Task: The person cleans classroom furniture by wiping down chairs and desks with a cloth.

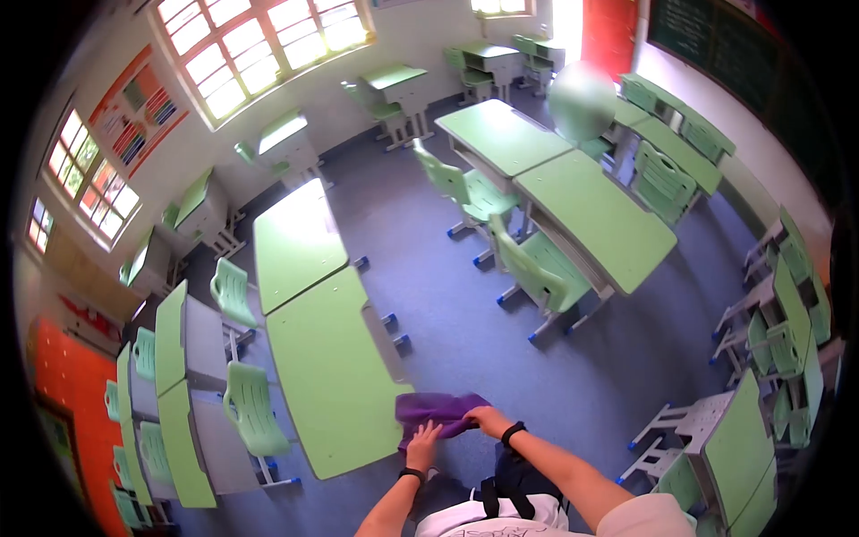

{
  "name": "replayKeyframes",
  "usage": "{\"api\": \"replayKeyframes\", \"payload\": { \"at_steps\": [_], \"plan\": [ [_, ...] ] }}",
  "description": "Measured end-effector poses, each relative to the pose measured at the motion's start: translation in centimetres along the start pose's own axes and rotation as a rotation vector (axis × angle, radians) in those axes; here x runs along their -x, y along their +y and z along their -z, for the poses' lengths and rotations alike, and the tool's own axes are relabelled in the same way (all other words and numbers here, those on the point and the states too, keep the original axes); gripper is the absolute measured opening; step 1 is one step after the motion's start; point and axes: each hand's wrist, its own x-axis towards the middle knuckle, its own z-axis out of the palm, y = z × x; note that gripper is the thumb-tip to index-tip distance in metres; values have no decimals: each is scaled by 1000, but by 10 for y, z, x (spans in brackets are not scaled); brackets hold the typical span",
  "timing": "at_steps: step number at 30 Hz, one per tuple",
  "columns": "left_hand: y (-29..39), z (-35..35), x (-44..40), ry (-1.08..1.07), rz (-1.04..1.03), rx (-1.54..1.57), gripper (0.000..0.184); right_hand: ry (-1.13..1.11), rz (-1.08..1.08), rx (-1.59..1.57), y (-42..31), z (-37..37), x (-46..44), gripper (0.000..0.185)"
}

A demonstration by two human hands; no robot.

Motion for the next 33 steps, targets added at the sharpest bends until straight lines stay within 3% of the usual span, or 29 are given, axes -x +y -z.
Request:
{"api": "replayKeyframes", "payload": {
  "at_steps": [1, 2, 4, 8, 10, 11, 14, 15, 20, 26, 27, 30, 31, 33],
  "plan": [
    [17, -6, -14, 44, -25, 35, 42, -31, -84, -50, 11, 21, 9, 23],
    [47, 12, -34, -209, 116, 128, 37, -63, -166, -101, 22, 41, 18, 22],
    [67, -22, -58, -199, -23, 384, 30, -22, -275, -57, 42, 76, 43, 21],
    [125, -36, -115, -369, -203, 443, 22, 91, -420, -42, 77, 131, 91, 23],
    [153, -39, -143, -389, -249, 467, 22, 161, -448, -66, 88, 153, 107, 23],
    [159, -44, -158, -499, -214, 433, 23, 191, -460, -77, 93, 164, 113, 23],
    [180, -40, -197, -344, -252, 504, 24, 280, -405, -103, 109, 190, 116, 25],
    [183, -35, -211, -398, -239, 531, 25, 296, -385, -124, 111, 200, 113, 28],
    [198, 10, -287, -562, -184, 701, 30, 224, -357, -143, 60, 285, 77, 38],
    [187, 39, -370, -452, -480, 694, 39, 115, -145, -15, 50, 367, 8, 39],
    [191, 55, -389, -527, -421, 739, 36, 94, -94, -10, 48, 385, -10, 38],
    [171, 66, -442, -436, -303, 843, 29, 9, -45, -8, 34, 445, -78, 34],
    [166, 81, -462, -341, -319, 773, 27, -55, -98, -8, 34, 463, -105, 36],
    [159, 124, -502, -155, -301, 653, 26, 5, 22, 43, 27, 495, -160, 35]
  ]
}}
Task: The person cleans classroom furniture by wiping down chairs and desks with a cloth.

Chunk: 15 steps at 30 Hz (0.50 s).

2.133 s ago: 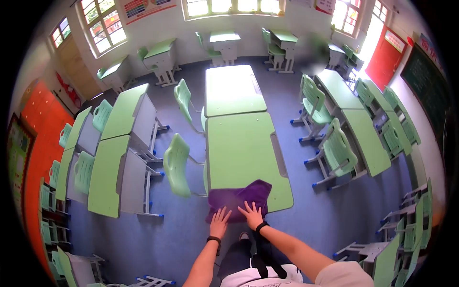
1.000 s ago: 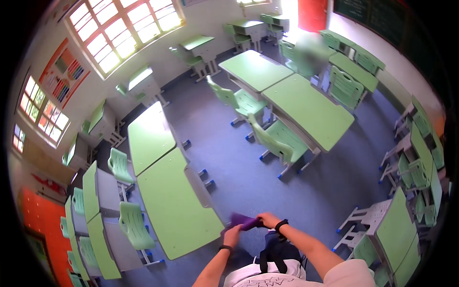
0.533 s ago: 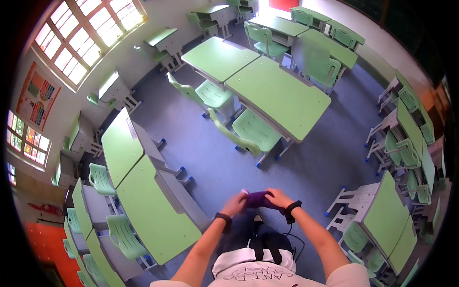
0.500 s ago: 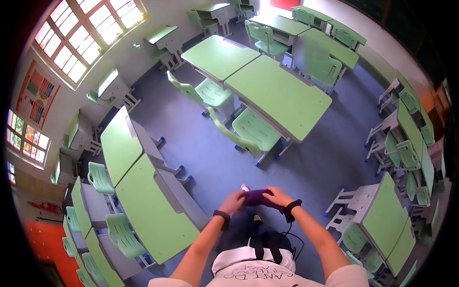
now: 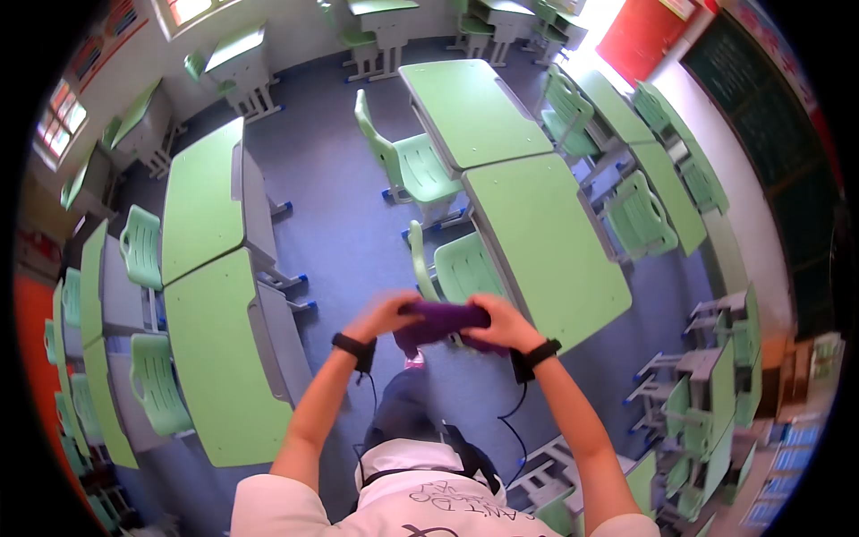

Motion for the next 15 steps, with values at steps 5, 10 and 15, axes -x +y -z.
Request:
{"api": "replayKeyframes", "payload": {
  "at_steps": [5, 10, 15],
  "plan": [
    [-20, 64, -72, 456, -25, -193, 29, 192, 161, 279, 22, 27, -135, 28],
    [-88, 42, -111, 499, 281, -289, 37, 151, 89, 341, 76, -4, -212, 37],
    [-127, -43, -85, 435, 307, 25, 63, -69, 27, 352, 154, -60, -191, 79]
  ]
}}
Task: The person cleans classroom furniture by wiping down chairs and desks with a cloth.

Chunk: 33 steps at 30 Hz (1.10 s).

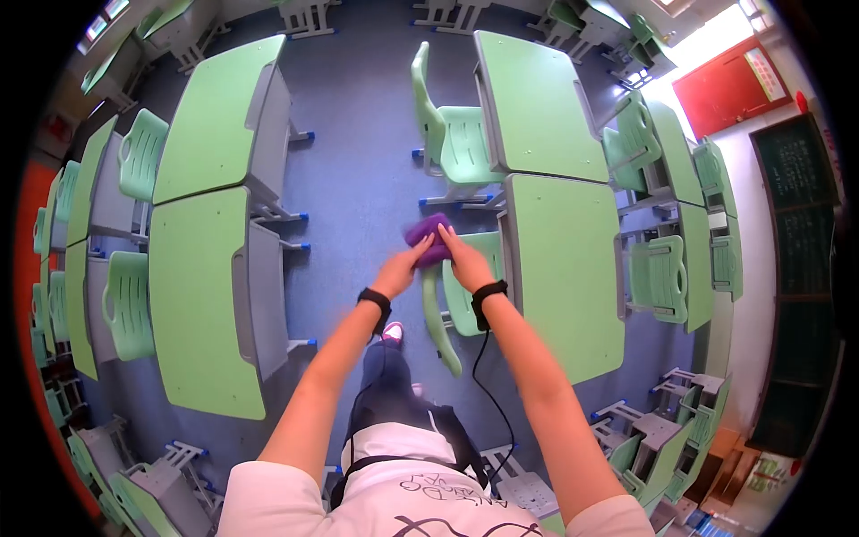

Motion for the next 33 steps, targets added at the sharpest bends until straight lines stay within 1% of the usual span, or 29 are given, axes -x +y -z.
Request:
{"api": "replayKeyframes", "payload": {
  "at_steps": [2, 3, 6, 7, 10, 13, 14, 15, 16, 18, 19, 22, 23, 26, 29, 32, 33],
  "plan": [
    [3, -10, 23, 50, 33, 113, 68, -40, -28, -84, -8, -7, 23, 88],
    [9, -13, 32, 75, 46, 170, 71, -11, 27, -124, -9, -10, 34, 92],
    [28, -16, 61, 107, 58, 194, 70, -100, -24, -369, -18, -14, 71, 89],
    [36, -16, 70, 89, 84, 152, 74, -101, -18, -435, -22, -13, 85, 90],
    [55, -25, 104, 137, 62, 26, 77, -252, -131, -441, -26, -19, 123, 94],
    [77, -49, 148, 131, 119, -29, 76, -232, 22, -489, -24, -13, 166, 87],
    [84, -62, 166, 131, 144, -41, 76, -227, 72, -503, -22, -10, 181, 86],
    [81, -80, 185, 85, 167, -52, 77, -233, 125, -474, -16, -9, 195, 82],
    [85, -99, 201, 121, 174, -23, 77, -255, 154, -477, -8, -7, 208, 82],
    [100, -139, 226, 182, 186, 38, 79, -295, 200, -485, 6, -1, 235, 81],
    [108, -153, 234, 203, 242, 71, 80, -308, 185, -501, 9, 2, 245, 82],
    [127, -175, 246, 240, 273, -6, 73, -314, 199, -515, 15, 9, 270, 81],
    [131, -182, 250, 256, 262, -32, 73, -307, 193, -561, 18, 8, 278, 78],
    [140, -191, 267, 202, 260, -101, 71, -347, 242, -514, 38, -4, 302, 71],
    [145, -198, 281, -21, 375, -215, 65, -555, 155, -401, 55, -10, 319, 58],
    [164, -191, 279, 14, 351, -169, 61, -565, 205, -371, 59, 2, 322, 46],
    [167, -186, 275, 15, 352, -149, 58, -525, 220, -386, 61, 4, 319, 40]
  ]
}}
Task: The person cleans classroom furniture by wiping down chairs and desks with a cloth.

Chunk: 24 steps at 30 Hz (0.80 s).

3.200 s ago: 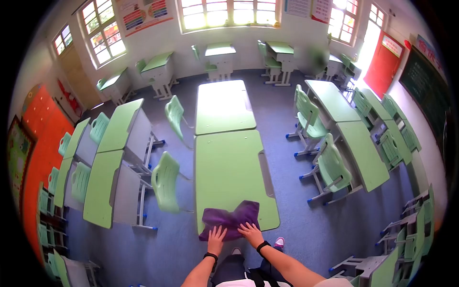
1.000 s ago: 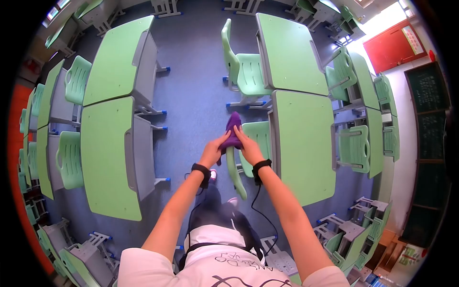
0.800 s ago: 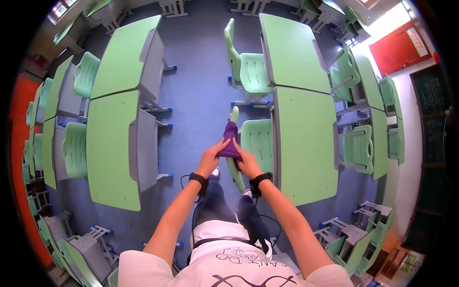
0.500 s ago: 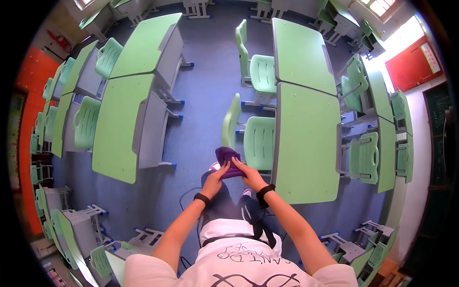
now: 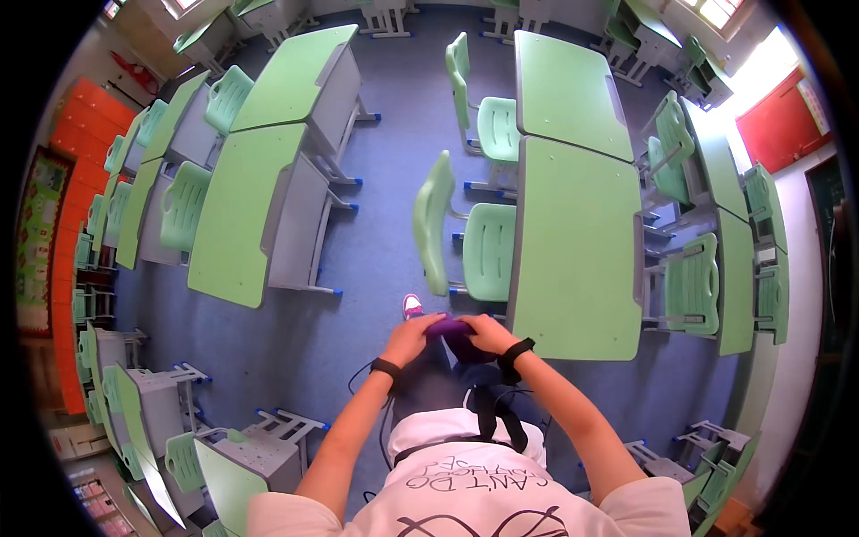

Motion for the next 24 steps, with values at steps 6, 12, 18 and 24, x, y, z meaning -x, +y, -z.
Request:
{"api": "replayKeyframes", "payload": {
  "at_steps": [6, 12, 18, 24],
  "plan": [
    [28, 74, -56, 149, -129, 29, 44, 70, 63, -37, -68, 89, -42, 43],
    [59, 169, -144, 198, -240, -41, 50, 269, 147, 26, -102, 162, -119, 41],
    [47, 222, -257, 288, -294, -148, 50, 467, 100, 236, -103, 219, -205, 36],
    [25, 237, -339, 470, -494, -212, 65, 762, 173, 461, -79, 242, -279, 46]
  ]
}}
